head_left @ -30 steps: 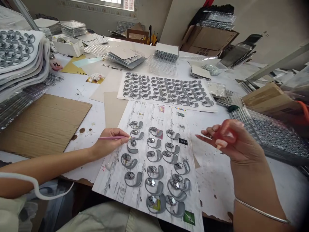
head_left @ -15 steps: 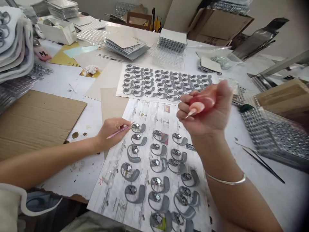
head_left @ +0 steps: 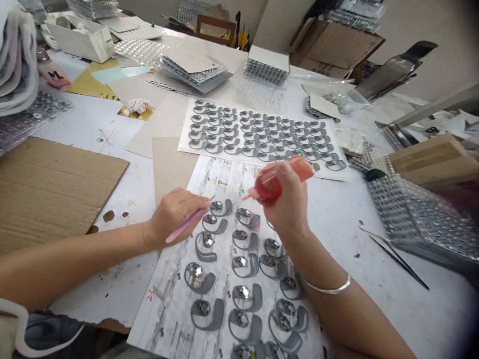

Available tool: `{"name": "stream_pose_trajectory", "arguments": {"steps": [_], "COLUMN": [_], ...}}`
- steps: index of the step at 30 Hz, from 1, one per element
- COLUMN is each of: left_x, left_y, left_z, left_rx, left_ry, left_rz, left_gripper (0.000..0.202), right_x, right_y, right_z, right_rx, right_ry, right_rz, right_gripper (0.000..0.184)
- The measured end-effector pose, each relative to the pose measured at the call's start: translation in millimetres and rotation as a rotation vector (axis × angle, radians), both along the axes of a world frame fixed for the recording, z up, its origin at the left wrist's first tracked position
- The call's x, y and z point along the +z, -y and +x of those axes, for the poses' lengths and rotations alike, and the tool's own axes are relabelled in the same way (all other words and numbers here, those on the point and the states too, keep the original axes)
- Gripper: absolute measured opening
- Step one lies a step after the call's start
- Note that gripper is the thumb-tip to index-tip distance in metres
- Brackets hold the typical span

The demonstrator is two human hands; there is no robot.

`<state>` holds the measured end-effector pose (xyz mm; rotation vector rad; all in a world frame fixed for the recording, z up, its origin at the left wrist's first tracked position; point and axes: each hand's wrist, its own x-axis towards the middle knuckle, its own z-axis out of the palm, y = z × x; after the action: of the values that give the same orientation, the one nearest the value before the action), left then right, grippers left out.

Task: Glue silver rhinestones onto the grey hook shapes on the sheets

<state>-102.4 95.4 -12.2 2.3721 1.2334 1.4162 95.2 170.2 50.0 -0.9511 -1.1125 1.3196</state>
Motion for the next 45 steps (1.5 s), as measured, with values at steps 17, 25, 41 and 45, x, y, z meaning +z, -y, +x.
{"name": "stream_pose_trajectory", "arguments": {"steps": [17, 25, 41, 45], "left_x": [-2.2, -2.1, -2.8, -1.2], "left_y": [4, 5, 5, 4], "left_z": [9, 12, 12, 12], "left_rx": [-0.05, -0.015, 0.011, 0.005], "left_ry": [-0.31, -0.433, -0.452, -0.45], "left_rz": [0.21, 0.289, 0.29, 0.299], "left_gripper": [0.003, 0.005, 0.01, 0.01], "right_x": [-23.1, -28.4, -36.2, -39.3], "right_y": [5, 5, 6, 6], "right_z": [-18, -22, -17, -16], "right_rx": [0.066, 0.059, 0.093, 0.099], "right_ry": [0.313, 0.389, 0.437, 0.458], "right_rz": [0.309, 0.376, 0.431, 0.462], "right_gripper": [0.029, 0.029, 0.022, 0.02]}}
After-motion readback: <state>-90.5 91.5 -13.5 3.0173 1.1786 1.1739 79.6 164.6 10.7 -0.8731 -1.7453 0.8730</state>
